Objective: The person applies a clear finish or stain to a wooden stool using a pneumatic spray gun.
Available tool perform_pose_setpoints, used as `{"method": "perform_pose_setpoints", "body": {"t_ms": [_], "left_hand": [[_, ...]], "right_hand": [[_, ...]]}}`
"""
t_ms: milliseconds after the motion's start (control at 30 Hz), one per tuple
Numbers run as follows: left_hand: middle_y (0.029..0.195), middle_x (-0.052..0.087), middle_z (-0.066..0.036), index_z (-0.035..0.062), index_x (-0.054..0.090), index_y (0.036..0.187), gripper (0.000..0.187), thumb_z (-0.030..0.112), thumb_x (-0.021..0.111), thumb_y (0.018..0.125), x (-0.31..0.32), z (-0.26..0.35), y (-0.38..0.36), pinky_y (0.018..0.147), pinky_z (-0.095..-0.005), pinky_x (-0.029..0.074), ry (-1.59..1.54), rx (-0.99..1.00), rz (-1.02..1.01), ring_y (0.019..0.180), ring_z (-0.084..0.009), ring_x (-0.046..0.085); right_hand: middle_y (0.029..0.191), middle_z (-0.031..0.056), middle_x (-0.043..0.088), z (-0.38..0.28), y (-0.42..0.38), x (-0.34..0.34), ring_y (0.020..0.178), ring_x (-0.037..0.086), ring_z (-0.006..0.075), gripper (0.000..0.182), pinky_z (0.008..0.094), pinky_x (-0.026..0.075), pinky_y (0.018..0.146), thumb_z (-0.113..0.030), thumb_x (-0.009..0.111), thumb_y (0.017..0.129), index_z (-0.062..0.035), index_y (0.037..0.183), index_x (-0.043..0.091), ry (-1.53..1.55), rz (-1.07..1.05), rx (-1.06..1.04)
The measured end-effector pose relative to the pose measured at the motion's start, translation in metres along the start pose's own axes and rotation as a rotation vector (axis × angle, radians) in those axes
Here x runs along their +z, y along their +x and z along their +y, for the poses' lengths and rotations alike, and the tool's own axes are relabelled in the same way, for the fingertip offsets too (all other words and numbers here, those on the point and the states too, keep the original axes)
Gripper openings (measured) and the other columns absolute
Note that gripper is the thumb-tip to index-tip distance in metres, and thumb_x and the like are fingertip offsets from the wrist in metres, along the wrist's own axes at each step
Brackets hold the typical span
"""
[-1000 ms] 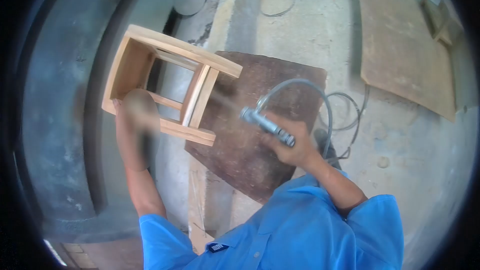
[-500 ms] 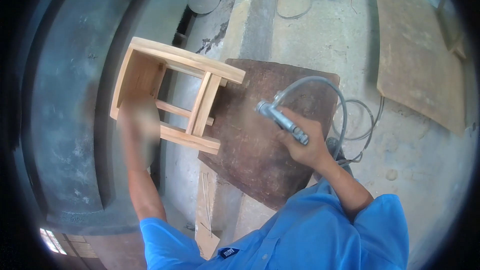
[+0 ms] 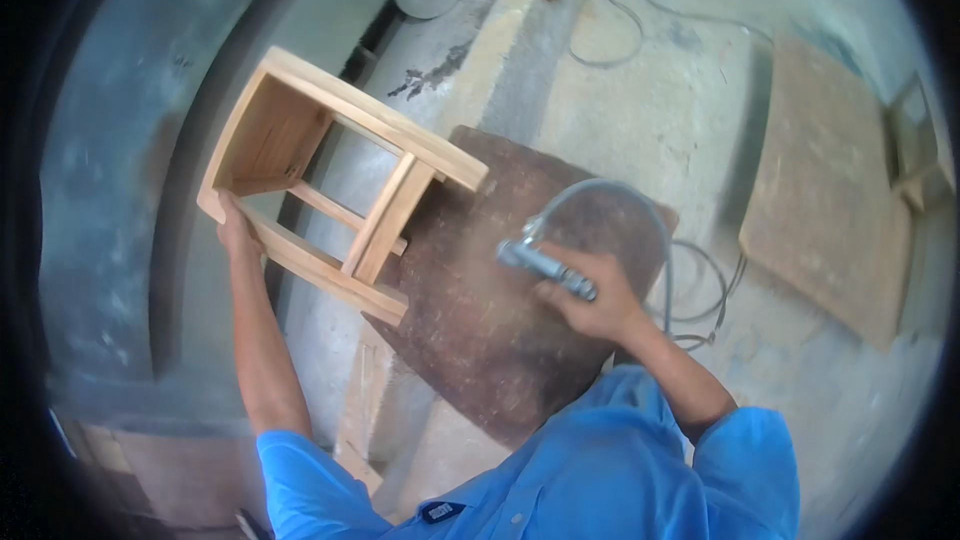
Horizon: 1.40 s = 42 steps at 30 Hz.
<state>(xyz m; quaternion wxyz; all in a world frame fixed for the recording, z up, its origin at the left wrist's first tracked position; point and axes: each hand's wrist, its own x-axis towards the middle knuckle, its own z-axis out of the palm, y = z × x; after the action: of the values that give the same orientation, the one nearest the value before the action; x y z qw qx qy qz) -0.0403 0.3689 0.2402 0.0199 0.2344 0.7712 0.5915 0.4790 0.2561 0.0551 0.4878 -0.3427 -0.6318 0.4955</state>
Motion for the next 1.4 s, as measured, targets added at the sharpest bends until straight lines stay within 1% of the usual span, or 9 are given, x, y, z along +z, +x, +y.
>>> {"method": "perform_pose_setpoints", "body": {"t_ms": [100,267,433,567,800,900,1133,1233,1400], "left_hand": [[0.118,0.062,-0.022,-0.0141,0.052,0.125,0.074,0.043,0.071,0.083,0.007,-0.004,-0.005,0.086,-0.0411,0.052,0.131,0.192,0.103,0.100,-0.0294,0.064],[0.104,0.062,-0.014,-0.0053,0.056,0.122,0.052,0.032,0.068,0.087,0.006,0.008,-0.026,0.079,-0.0393,0.050,0.028,0.126,0.030,0.090,-0.0228,0.061],[0.100,0.061,-0.010,-0.0011,0.057,0.120,0.043,0.032,0.062,0.092,0.014,0.012,-0.044,0.077,-0.0365,0.049,0.126,0.117,0.030,0.088,-0.0207,0.060],[0.099,0.060,-0.009,-0.0006,0.058,0.118,0.043,0.034,0.062,0.093,0.022,0.015,-0.049,0.076,-0.0357,0.048,0.157,0.083,0.045,0.087,-0.0197,0.060],[0.097,0.059,-0.009,0.0004,0.057,0.116,0.050,0.045,0.058,0.094,0.024,0.008,-0.042,0.071,-0.0342,0.048,0.198,0.036,0.035,0.084,-0.0177,0.059],[0.097,0.059,-0.010,0.0001,0.056,0.116,0.053,0.048,0.059,0.093,0.024,0.007,-0.037,0.071,-0.0351,0.049,0.216,0.045,-0.004,0.083,-0.0190,0.060],[0.094,0.060,-0.011,-0.0008,0.056,0.120,0.061,0.051,0.063,0.089,0.030,0.008,-0.017,0.073,-0.0372,0.051,0.228,-0.025,0.007,0.083,-0.0227,0.062],[0.094,0.060,-0.011,-0.0008,0.056,0.120,0.061,0.051,0.064,0.088,0.033,0.006,0.006,0.072,-0.0373,0.051,0.209,-0.013,-0.012,0.083,-0.0228,0.062],[0.092,0.059,-0.010,0.0001,0.058,0.117,0.057,0.049,0.065,0.088,0.036,0.006,0.017,0.072,-0.0373,0.051,0.191,0.010,-0.026,0.081,-0.0224,0.061]], "right_hand": [[0.099,0.0160,0.073,0.007,0.080,-0.030,0.084,0.072,0.0180,0.043,0.0288,0.054,0.075,-0.009,0.072,0.083,-0.0008,0.124,0.064,-0.137,0.056,-0.094],[0.100,0.0172,0.073,0.021,0.224,-0.024,0.089,0.072,0.0194,0.042,0.0293,0.053,0.080,-0.016,0.074,0.085,0.0002,0.123,0.064,-0.065,0.006,-0.093],[0.089,0.0200,0.072,0.045,0.344,0.026,0.082,0.072,0.0337,0.044,0.0381,0.055,0.073,-0.030,0.074,0.085,-0.0036,0.119,0.067,-0.066,0.036,-0.354],[0.081,0.0198,0.070,0.037,0.388,0.044,0.078,0.069,0.0385,0.045,0.0433,0.054,0.070,-0.037,0.072,0.085,-0.0060,0.117,0.068,-0.058,-0.085,-0.212],[0.077,0.0166,0.070,0.115,0.400,0.053,0.076,0.068,0.0397,0.043,0.0464,0.053,0.073,-0.040,0.070,0.087,-0.0105,0.118,0.068,-0.303,-0.205,-0.085],[0.082,0.0188,0.070,0.143,0.379,0.034,0.082,0.068,0.0403,0.043,0.0470,0.053,0.076,-0.042,0.069,0.087,-0.0127,0.118,0.069,-0.347,-0.226,-0.196],[0.099,0.0221,0.070,0.152,0.346,-0.007,0.092,0.066,0.0418,0.048,0.0472,0.053,0.080,-0.045,0.068,0.086,-0.0089,0.118,0.068,-0.187,-0.193,0.094],[0.100,0.0210,0.070,0.190,0.338,-0.001,0.093,0.067,0.0408,0.049,0.0463,0.053,0.081,-0.045,0.068,0.086,-0.0088,0.119,0.068,-0.195,-0.177,0.023],[0.101,0.0195,0.071,0.215,0.314,-0.014,0.095,0.068,0.0386,0.048,0.0449,0.053,0.084,-0.045,0.069,0.086,-0.0100,0.120,0.068,-0.366,-0.341,0.225]]}}
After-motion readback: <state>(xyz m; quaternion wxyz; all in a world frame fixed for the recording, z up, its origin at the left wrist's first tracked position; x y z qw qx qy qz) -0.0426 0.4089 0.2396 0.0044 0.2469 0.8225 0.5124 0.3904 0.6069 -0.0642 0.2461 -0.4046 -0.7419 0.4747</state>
